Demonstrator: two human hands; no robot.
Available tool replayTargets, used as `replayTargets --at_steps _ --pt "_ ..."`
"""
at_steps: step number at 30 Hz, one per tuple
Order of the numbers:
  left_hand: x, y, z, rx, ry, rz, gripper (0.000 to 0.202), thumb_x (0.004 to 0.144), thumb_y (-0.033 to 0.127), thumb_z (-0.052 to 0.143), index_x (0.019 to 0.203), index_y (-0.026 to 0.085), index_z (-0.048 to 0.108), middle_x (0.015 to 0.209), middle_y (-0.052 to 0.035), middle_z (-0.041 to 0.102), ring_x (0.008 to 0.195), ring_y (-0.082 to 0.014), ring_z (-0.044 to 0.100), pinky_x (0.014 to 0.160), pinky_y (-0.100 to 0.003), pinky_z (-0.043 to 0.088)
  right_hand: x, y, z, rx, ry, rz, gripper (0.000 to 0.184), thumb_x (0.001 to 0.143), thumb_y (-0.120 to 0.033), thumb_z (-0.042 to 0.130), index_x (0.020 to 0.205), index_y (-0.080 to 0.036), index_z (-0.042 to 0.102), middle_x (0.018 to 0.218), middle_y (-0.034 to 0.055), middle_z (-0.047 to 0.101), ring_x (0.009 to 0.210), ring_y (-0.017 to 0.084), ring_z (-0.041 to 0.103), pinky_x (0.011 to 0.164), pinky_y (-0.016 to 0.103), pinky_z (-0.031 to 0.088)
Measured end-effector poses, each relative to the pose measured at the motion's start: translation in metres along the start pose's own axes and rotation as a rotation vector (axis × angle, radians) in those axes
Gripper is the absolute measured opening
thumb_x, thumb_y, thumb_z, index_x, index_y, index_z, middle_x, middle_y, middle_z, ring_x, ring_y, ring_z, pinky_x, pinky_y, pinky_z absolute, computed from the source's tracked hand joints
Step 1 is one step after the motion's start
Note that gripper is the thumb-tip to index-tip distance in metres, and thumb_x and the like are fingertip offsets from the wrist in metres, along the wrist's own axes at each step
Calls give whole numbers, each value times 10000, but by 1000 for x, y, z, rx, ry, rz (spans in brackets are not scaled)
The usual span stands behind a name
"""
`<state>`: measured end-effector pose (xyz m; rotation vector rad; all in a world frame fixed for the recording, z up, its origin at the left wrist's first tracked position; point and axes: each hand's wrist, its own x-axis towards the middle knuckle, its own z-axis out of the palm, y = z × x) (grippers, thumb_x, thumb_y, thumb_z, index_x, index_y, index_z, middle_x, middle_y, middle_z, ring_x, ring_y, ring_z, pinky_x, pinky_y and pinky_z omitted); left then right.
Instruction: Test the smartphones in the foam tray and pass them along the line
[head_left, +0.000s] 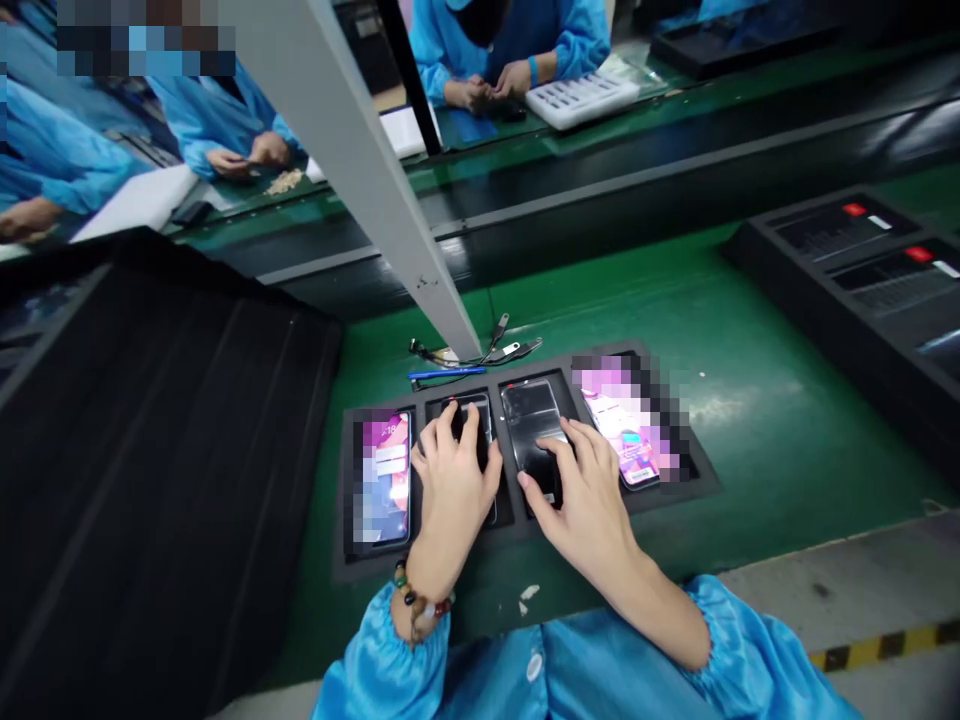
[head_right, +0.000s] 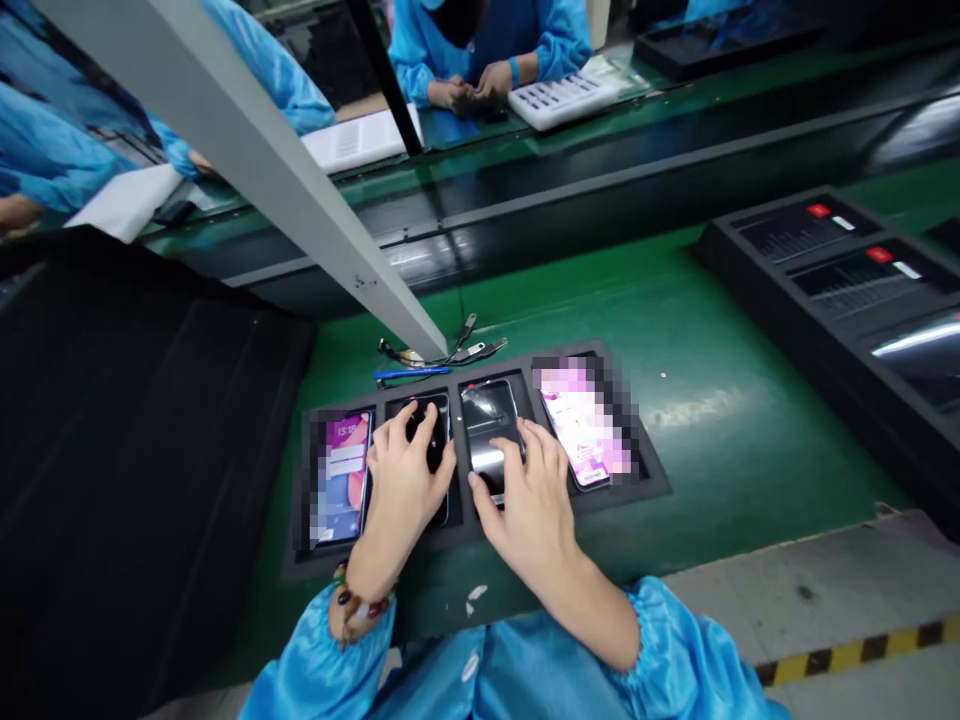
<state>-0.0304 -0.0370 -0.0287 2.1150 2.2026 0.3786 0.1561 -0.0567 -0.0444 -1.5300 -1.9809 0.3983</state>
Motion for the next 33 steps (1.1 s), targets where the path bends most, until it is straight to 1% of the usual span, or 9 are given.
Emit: replayTargets --at_steps 3,7,11,15,20,23,28,30,33 --pt "3 2 3 5 48 20 518 1069 282 542 1548 109 637 1507 -279 585 1365 -456 525 1092 -698 504 0 -4 0 47 17 40 323 1045 -414 689 1298 -217 648 1468 218 630 1471 420 534 1187 682 510" --pt "7 4 6 -31 78 -14 506 1059 245 537 1523 71 642 1466 -280 597 1355 -448 526 1140 -693 482 4 5 -13 114 -7 -11 450 1074 -472 687 1444 -233 595 1528 206 636 1514 397 548 1215 665 512" --pt "3 -13 1 -134 89 2 527 1076 333 603 1545 93 622 1568 -285 537 1468 -449 496 1211 -675 470 8 51 -50 114 90 -37 465 1081 -435 689 1502 -259 602 1584 161 647 1545 377 553 1270 671 464" --pt "-10 -48 -20 -268 136 102 517 1055 352 705 1556 247 635 1643 -191 519 1536 -383 502 1279 -627 450 1 109 -91 63 86 -22 455 1088 -363 666 1528 -249 640 1511 135 718 1538 367 567 1251 636 487" --pt "-25 -83 -40 -316 -37 373 280 1023 258 739 1273 342 830 1654 -87 568 1506 -362 542 1277 -628 461 -14 141 -112 52 -42 -166 345 1084 -281 628 1406 -282 752 1429 117 753 1411 353 671 1180 587 527" --pt "-27 -89 -37 -316 -81 383 243 1012 283 751 1216 356 860 1663 -64 575 1475 -365 557 1265 -623 469 -8 141 -110 42 -157 -280 339 1099 -262 586 1384 -302 764 1431 97 752 1372 328 692 1196 582 507" --pt "-18 -87 -29 -190 -16 217 424 1061 368 674 1470 274 735 1699 -161 519 1538 -420 499 1286 -661 405 17 112 -90 -60 -97 -154 457 1139 -348 521 1569 -245 639 1553 173 656 1548 390 537 1238 643 453" --pt "-17 -90 -32 -179 -1 174 454 1082 362 636 1526 278 684 1713 -159 502 1553 -407 487 1290 -646 403 24 96 -80 -1 -151 -231 480 1127 -343 553 1594 -251 616 1581 173 635 1547 375 536 1231 616 474" --pt "-23 -104 -42 -192 61 132 403 1075 346 648 1470 305 718 1679 -131 541 1526 -393 514 1282 -631 417 27 82 -73 83 -268 -386 464 1112 -302 579 1570 -271 644 1529 139 691 1496 341 591 1203 572 502"
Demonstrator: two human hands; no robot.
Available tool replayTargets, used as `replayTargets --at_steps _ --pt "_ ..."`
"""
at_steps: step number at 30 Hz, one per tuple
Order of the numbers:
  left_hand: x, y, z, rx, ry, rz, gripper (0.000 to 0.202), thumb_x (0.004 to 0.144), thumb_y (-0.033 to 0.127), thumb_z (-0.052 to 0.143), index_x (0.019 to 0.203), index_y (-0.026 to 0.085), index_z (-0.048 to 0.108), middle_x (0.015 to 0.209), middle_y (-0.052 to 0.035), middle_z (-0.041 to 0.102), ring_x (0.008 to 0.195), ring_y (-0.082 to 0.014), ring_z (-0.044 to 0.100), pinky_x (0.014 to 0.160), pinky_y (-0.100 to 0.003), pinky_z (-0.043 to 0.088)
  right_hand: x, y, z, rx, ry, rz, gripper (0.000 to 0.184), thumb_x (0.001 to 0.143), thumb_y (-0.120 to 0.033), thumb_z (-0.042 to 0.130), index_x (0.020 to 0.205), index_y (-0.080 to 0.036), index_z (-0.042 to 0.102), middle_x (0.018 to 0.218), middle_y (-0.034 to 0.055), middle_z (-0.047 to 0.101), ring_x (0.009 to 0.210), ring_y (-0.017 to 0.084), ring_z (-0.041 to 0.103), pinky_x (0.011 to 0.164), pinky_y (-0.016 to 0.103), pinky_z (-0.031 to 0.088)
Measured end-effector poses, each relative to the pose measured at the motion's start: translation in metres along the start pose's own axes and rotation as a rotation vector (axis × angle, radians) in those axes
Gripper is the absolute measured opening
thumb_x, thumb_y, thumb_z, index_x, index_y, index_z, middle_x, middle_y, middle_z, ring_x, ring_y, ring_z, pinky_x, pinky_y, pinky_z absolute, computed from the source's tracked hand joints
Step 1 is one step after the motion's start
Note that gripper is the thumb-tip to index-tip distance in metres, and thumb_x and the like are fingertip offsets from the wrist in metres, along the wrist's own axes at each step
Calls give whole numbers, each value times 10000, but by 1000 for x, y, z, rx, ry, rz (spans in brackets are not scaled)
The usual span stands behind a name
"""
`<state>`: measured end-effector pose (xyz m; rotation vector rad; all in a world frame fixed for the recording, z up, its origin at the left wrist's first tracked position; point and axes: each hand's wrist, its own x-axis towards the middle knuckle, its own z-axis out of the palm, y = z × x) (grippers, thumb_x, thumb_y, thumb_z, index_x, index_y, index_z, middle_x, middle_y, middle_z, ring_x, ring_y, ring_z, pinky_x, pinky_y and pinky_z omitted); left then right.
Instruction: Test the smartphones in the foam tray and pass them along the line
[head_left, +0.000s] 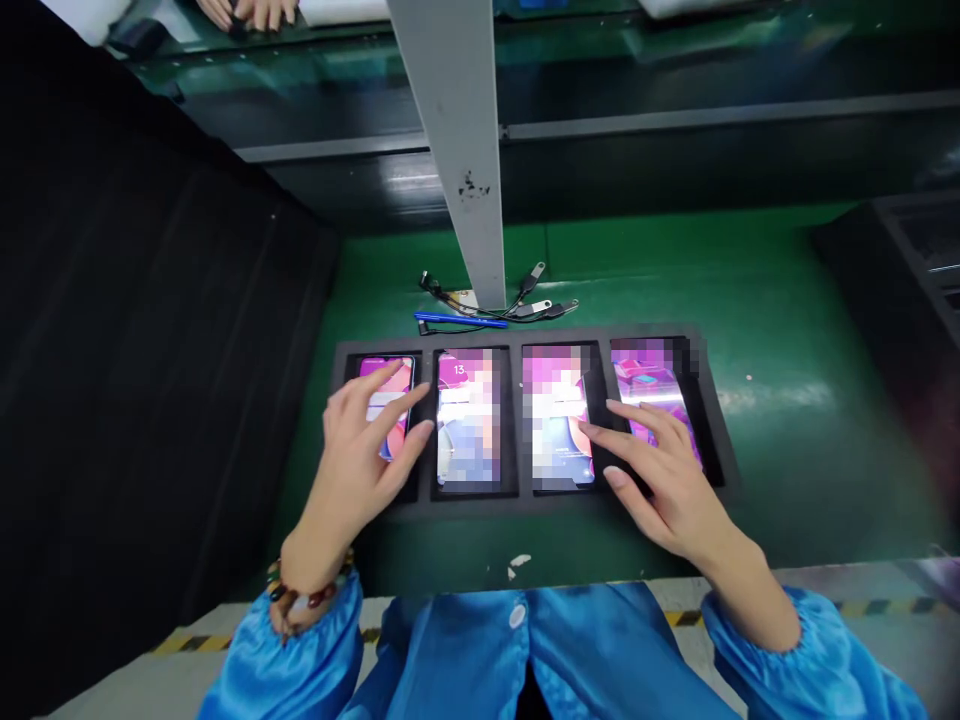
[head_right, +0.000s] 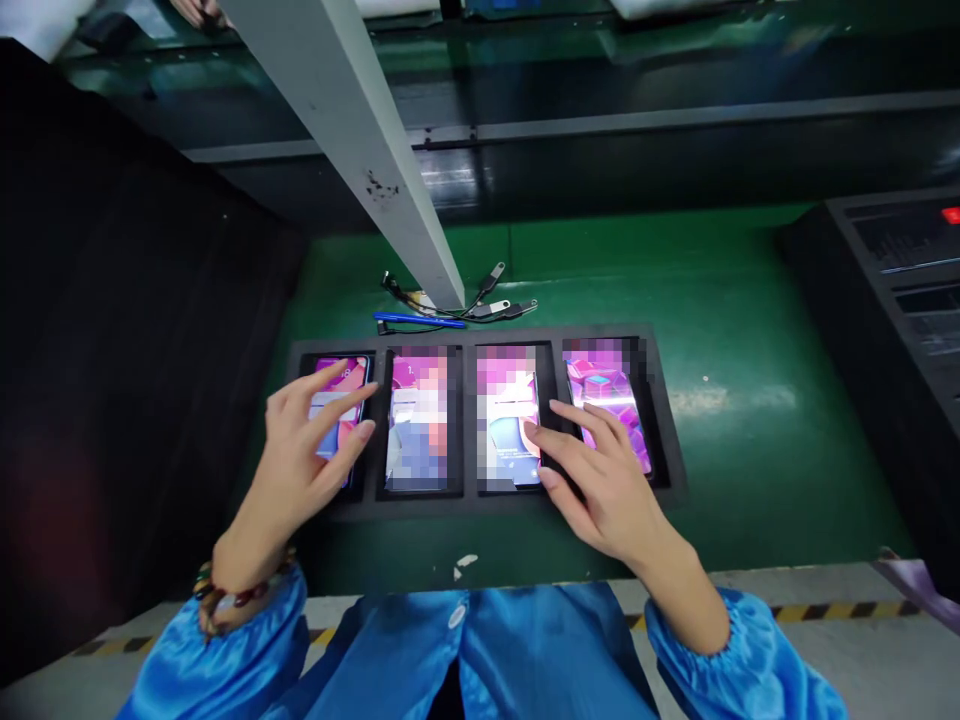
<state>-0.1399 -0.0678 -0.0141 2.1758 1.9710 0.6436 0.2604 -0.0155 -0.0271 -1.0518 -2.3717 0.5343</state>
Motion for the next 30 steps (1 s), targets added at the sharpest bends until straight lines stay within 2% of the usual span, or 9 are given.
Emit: replayTargets --at_steps 4,8,12,15,18,21,24,26,30 --pt "-23 -23 -19 -36 52 -4 220 1039 306 696 1203 326 841 1614 -88 614 1458 -396 570 1255 -664 439 3 -7 3 53 2 -45 403 1109 -287 545 1474 -287 717 1394 92 785 1471 329 625 1221 595 479" --pt "-37 -44 -24 -79 31 -4 197 1040 327 677 1050 337 873 1570 -56 661 1450 -397 576 1254 -708 437 21 -17 13 81 -218 -115 424 1120 -314 551 1525 -309 676 1338 38 828 1525 306 595 1315 629 400" --pt "-27 -53 -18 4 -20 -138 317 1079 431 599 1236 321 851 1692 -91 550 1531 -447 490 1280 -774 367 43 -5 10 -62 -53 93 431 1157 -352 487 1559 -292 630 1562 77 709 1607 347 490 1313 671 364" --pt "-14 -38 -12 62 14 -171 441 1105 428 551 1478 278 733 1745 -150 464 1577 -462 426 1293 -754 348 41 11 -4 -103 117 218 452 1151 -390 507 1574 -258 598 1608 122 658 1618 362 469 1311 646 385" --pt "-3 -5 -6 0 29 -44 445 1093 365 609 1519 263 684 1656 -159 552 1516 -402 509 1264 -637 439 29 19 -13 -99 183 311 467 1141 -433 551 1563 -239 603 1578 140 666 1553 355 543 1302 608 424" --pt "2 27 2 -6 -9 114 352 1061 318 677 1401 265 753 1611 -139 601 1474 -374 551 1209 -571 492 14 18 -14 -84 206 400 496 1134 -477 572 1559 -223 610 1556 156 670 1490 349 600 1266 581 475" --pt "6 36 12 12 -71 256 224 1048 357 711 1229 308 833 1605 -99 619 1444 -373 563 1210 -588 471 4 18 -13 -77 194 425 506 1137 -494 559 1557 -218 614 1532 163 678 1483 348 599 1258 581 483" --pt "9 32 17 25 -108 236 265 1067 397 679 1272 326 831 1634 -96 595 1452 -378 548 1243 -617 429 1 21 -12 -86 198 435 499 1141 -495 544 1553 -222 618 1515 161 684 1499 347 579 1266 589 472" --pt "21 23 20 99 -63 1 457 1130 413 519 1513 250 707 1734 -156 482 1536 -399 468 1283 -627 356 -3 27 -10 -110 205 469 534 1144 -531 511 1546 -196 619 1493 188 681 1533 368 536 1280 634 440"
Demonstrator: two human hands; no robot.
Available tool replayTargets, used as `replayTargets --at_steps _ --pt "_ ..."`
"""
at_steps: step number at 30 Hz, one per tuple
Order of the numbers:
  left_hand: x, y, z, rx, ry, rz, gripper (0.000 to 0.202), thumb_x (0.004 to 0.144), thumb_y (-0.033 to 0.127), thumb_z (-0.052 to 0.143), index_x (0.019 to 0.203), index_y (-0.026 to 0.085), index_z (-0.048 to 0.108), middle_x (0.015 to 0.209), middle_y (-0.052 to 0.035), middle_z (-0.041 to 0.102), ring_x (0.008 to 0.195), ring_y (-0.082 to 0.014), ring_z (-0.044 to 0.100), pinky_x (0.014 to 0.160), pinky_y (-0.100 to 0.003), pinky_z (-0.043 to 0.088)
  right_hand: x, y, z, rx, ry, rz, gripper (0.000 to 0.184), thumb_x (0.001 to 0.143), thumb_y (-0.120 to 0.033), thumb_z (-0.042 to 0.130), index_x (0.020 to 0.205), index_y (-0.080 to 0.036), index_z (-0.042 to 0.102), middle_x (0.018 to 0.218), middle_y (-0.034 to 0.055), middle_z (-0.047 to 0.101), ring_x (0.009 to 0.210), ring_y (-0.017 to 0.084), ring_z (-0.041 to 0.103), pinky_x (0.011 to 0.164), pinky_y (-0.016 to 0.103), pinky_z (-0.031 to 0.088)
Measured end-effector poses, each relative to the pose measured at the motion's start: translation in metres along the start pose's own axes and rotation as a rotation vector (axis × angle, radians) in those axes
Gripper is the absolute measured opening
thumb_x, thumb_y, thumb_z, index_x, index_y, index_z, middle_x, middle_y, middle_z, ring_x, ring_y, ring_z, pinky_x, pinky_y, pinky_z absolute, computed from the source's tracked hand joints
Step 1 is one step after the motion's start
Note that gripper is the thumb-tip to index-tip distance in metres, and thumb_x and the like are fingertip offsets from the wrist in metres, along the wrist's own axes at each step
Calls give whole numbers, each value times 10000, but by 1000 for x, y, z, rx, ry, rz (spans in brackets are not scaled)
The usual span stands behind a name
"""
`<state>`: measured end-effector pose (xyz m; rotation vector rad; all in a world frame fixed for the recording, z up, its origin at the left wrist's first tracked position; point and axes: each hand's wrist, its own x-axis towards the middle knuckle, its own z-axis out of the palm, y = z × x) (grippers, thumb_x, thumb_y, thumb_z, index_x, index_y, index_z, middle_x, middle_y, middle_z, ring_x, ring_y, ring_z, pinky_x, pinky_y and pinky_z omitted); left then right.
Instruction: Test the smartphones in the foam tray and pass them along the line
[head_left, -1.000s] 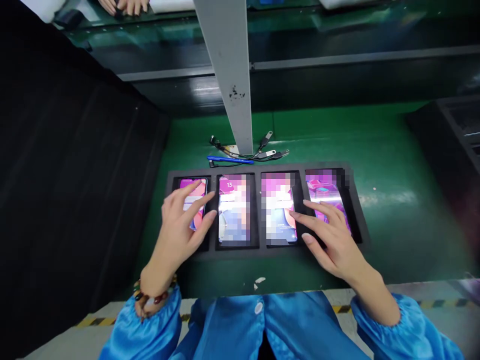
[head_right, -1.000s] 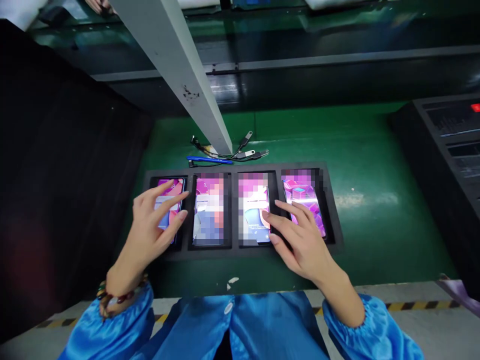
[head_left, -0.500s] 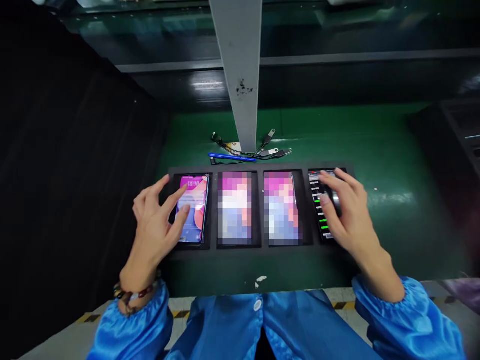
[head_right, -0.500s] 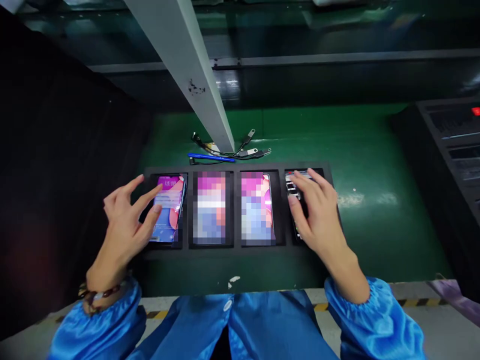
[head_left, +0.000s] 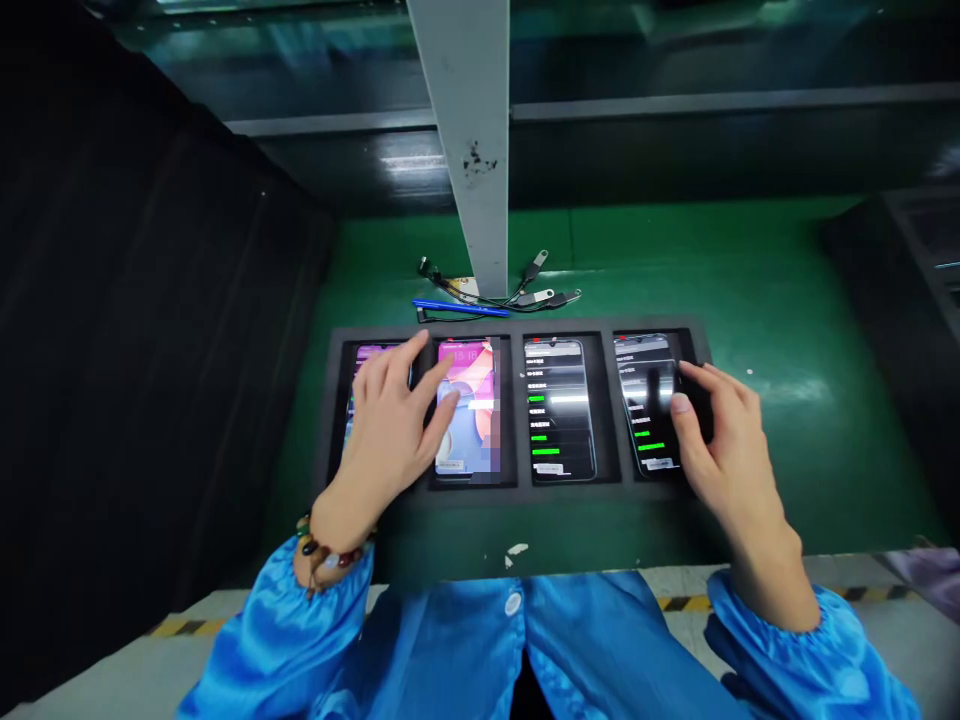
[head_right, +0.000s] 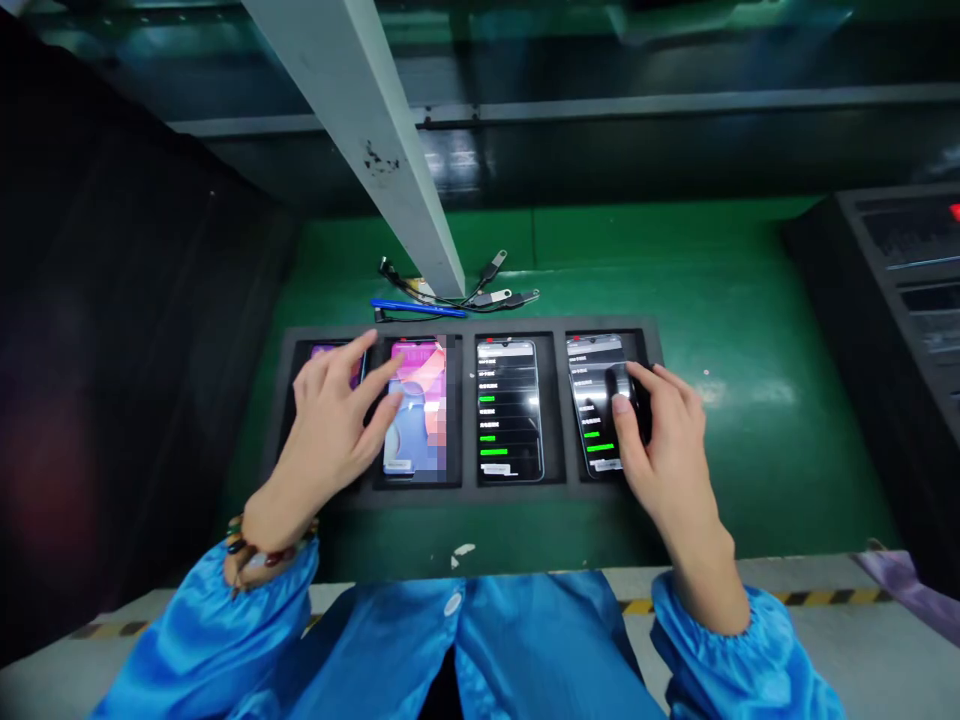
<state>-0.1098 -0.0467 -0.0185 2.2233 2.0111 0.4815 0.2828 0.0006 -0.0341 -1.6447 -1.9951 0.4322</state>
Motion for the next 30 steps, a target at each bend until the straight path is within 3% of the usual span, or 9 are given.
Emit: replayTargets --at_steps 2,4,8,11,16,24,30 --pt "5 1 -4 -3 47 -77 483 1143 421 481 1538 227 680 1709 -152 524 1519 -393 477 1261 -601 360 -1 -1 3 -21 -8 19 563 1140 -558 501 1550 -187 612 1493 206 673 1547 388 518 1278 674 422" --pt "10 4 -10 -29 54 -108 475 1154 429 458 1517 229 689 1590 -128 652 1421 -368 550 1211 -568 379 -1 -4 7 -42 -9 46 580 1138 -583 488 1551 -194 607 1492 215 668 1557 407 504 1270 715 401" --pt "23 11 -16 -8 -50 -70 482 1163 432 426 1489 211 704 1305 -114 804 1251 -359 621 1148 -565 374 -1 -13 9 -25 -7 103 615 1133 -640 451 1548 -216 610 1483 212 673 1585 430 467 1277 764 342" --pt "33 17 -15 58 -71 -61 489 1151 417 439 1479 175 709 1262 -141 810 1249 -387 620 1121 -569 382 -2 -17 5 55 -3 156 612 1111 -685 479 1517 -256 639 1489 184 682 1548 426 500 1266 763 357" --pt "42 34 -10 142 -96 -160 510 1135 406 450 1485 106 669 1275 -189 799 1228 -431 624 1038 -563 414 -5 -21 -4 357 41 262 534 1071 -666 617 1467 -311 660 1494 125 704 1426 369 642 1212 648 510" --pt "62 34 -9 97 -135 -245 366 1124 434 479 1192 172 724 1147 -152 788 1172 -429 630 1014 -548 452 -10 7 5 673 11 413 523 1069 -627 671 1507 -344 624 1542 93 698 1469 319 652 1223 559 561" --pt "58 33 -9 98 -153 -197 485 1135 534 434 1190 176 757 1217 -182 770 1257 -460 589 1066 -589 448 -7 12 7 803 -25 457 486 1058 -599 699 1484 -371 648 1420 84 765 1291 302 758 992 459 678"
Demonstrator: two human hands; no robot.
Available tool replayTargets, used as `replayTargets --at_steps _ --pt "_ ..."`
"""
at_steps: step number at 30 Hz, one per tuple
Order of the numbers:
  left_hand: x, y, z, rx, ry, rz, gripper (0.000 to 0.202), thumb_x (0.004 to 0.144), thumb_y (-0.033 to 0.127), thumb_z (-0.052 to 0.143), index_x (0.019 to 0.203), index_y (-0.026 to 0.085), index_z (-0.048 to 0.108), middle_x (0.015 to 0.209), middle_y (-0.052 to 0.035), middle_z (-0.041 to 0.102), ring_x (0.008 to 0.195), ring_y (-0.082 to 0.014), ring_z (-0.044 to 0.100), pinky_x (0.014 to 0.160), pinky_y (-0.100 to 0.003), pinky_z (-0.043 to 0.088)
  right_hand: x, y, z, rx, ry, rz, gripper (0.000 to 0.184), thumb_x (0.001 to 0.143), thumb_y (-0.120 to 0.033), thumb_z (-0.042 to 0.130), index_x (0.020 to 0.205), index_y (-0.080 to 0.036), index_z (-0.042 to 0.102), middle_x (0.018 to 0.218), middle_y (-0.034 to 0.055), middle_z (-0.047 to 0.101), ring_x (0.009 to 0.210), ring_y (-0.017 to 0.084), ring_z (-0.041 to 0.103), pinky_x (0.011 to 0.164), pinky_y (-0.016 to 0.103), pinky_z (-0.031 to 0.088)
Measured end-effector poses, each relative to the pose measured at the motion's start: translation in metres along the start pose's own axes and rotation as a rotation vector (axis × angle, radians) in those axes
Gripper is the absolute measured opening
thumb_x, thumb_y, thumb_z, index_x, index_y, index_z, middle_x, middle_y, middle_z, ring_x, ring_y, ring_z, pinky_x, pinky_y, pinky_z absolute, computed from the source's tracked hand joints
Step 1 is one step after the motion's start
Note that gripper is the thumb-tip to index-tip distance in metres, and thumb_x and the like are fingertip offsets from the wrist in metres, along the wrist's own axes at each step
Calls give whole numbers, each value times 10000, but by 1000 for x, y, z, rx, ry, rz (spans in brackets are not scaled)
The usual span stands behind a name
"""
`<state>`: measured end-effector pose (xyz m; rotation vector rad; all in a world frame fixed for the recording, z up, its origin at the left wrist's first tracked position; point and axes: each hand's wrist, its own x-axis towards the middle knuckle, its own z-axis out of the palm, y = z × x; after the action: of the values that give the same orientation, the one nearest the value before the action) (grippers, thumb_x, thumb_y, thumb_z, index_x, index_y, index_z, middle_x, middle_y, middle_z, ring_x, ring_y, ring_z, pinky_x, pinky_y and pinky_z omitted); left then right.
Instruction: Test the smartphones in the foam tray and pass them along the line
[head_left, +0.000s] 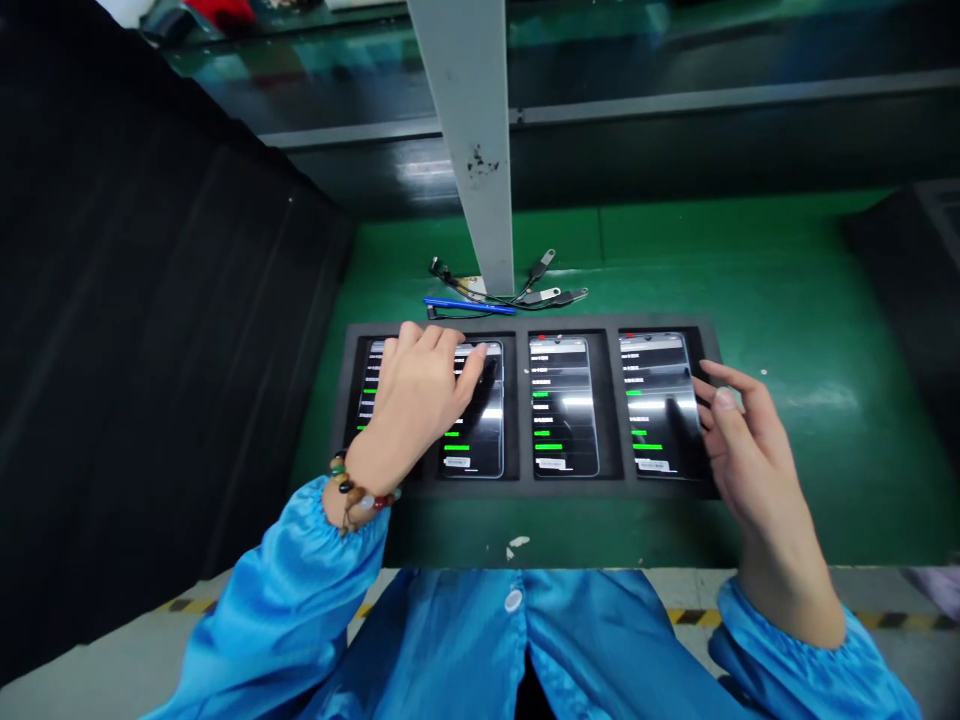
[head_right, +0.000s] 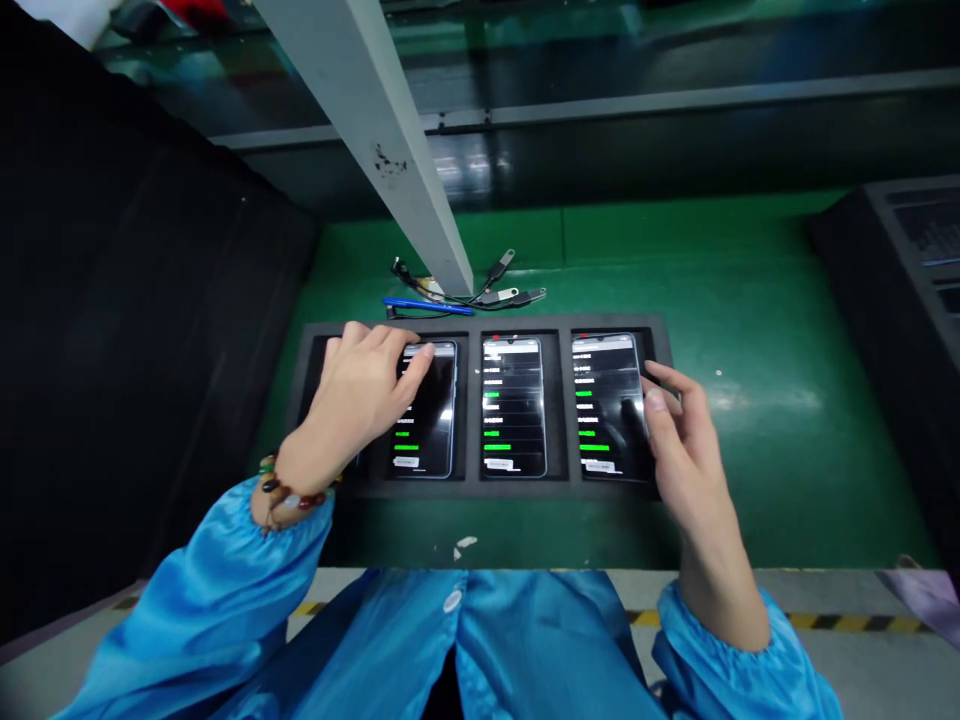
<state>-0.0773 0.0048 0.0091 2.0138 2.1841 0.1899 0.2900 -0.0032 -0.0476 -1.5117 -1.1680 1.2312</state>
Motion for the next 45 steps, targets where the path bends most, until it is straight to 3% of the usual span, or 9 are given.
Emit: replayTargets --at_steps 9,15,20,24,27,30,34,40,45 --pt "23 -15 -15 -141 -144 -46 648 1118 653 320 987 231 794 1050 -121 774 1140 -409 570 1078 -603 416 -2 -18 6 120 -33 171 586 998 -718 698 1484 -402 612 1286 56 809 1060 295 811 778 443 706" --pt "27 -15 -16 -260 -166 -22 671 1096 692 323 1004 243 813 1000 -108 765 1053 -349 596 1028 -528 446 3 -23 4 107 -77 168 608 1004 -748 658 1496 -405 558 1326 41 797 1160 282 801 901 451 717" --pt "-1 -24 -31 -150 -73 -24 600 1085 660 399 1069 216 801 1083 -139 741 1122 -380 602 1097 -584 452 -11 -30 -17 43 -98 239 640 1040 -768 589 1583 -442 500 1337 59 797 1105 319 821 779 460 733" --pt "-49 -27 -43 -677 -265 -182 569 1057 708 532 1431 315 704 1494 -104 687 1386 -366 614 1211 -548 482 -29 -24 -21 -120 -7 49 682 1016 -709 691 1603 -432 482 1591 82 650 1386 364 700 1113 603 649" --pt "-76 -22 -45 -1132 -341 -330 545 1066 704 539 1522 421 635 1695 -46 552 1600 -338 480 1302 -542 459 -39 -21 -9 -213 24 -111 671 1046 -653 676 1627 -394 463 1674 110 559 1494 385 608 1248 686 514" --pt "-83 -14 -45 -1306 -293 -426 506 1048 718 567 1450 428 671 1740 -30 509 1681 -336 375 1351 -620 389 -46 -29 13 -472 61 -270 620 1070 -599 654 1609 -323 521 1679 139 547 1612 429 453 1343 754 324" --pt "-76 -3 -44 -1311 -248 -439 549 1011 766 598 1431 418 662 1756 -37 490 1703 -355 332 1368 -693 305 -59 -42 53 -722 -13 -478 534 1095 -537 625 1574 -308 565 1575 138 653 1627 448 404 1337 756 257" --pt "-69 3 -39 -1133 -282 -269 514 1053 735 570 1460 428 641 1735 -1 492 1704 -297 320 1429 -531 235 -67 -39 95 -842 -177 -469 596 1123 -606 520 1588 -236 565 1474 167 733 1567 448 475 1327 739 231" --pt "-60 9 -39 -1121 -330 -238 552 1061 745 551 1478 390 623 1641 -40 574 1551 -301 520 1350 -513 393 -64 -36 105 -860 -162 -467 665 1132 -628 475 1640 -200 507 1536 206 687 1590 447 450 1328 738 223"
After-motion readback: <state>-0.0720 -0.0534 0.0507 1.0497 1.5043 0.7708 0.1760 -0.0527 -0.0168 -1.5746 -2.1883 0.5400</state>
